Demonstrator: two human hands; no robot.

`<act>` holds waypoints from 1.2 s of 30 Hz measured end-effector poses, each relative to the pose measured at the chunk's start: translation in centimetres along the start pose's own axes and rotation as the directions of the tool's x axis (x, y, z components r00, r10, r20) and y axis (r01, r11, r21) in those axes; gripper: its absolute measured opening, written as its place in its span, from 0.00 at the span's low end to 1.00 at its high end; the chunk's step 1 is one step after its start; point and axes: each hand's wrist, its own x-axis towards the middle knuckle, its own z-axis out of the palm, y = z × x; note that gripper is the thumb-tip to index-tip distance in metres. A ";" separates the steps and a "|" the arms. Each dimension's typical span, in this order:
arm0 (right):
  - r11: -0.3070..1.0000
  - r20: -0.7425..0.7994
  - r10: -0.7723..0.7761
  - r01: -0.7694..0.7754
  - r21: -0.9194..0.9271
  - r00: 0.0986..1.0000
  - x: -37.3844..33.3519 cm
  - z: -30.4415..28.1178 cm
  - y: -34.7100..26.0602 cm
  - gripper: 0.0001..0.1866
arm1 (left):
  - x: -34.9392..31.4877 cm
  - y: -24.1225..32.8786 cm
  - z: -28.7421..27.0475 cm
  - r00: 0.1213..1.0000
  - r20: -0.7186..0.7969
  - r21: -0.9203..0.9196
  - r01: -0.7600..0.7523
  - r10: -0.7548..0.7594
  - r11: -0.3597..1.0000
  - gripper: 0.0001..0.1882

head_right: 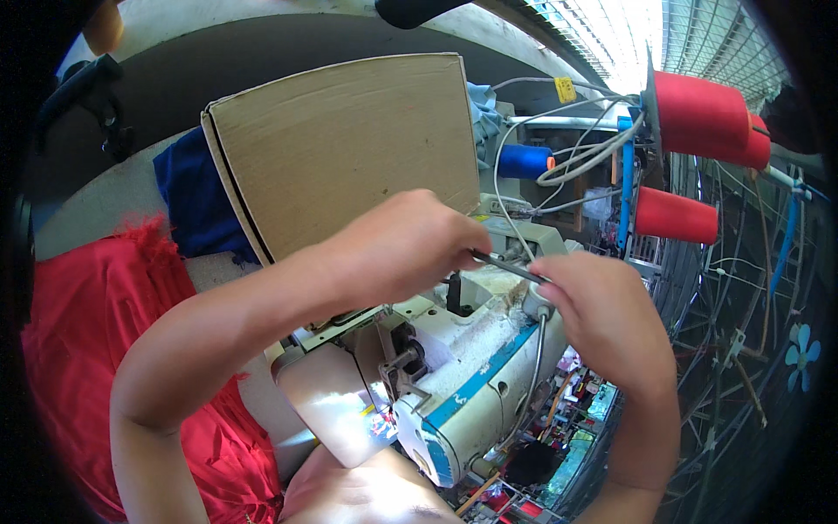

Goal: The person uses a screwdriver to adjust components inside the sewing machine's bobbin area. They then handle a red fabric piece, folding and positioning it on the machine's table.

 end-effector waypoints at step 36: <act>0.988 0.071 0.146 -0.142 -0.061 0.987 -1.5 0.6 1.4 0.12 | 0.7 -0.4 3.9 0.987 0.158 0.089 -0.017 0.003 0.996 0.07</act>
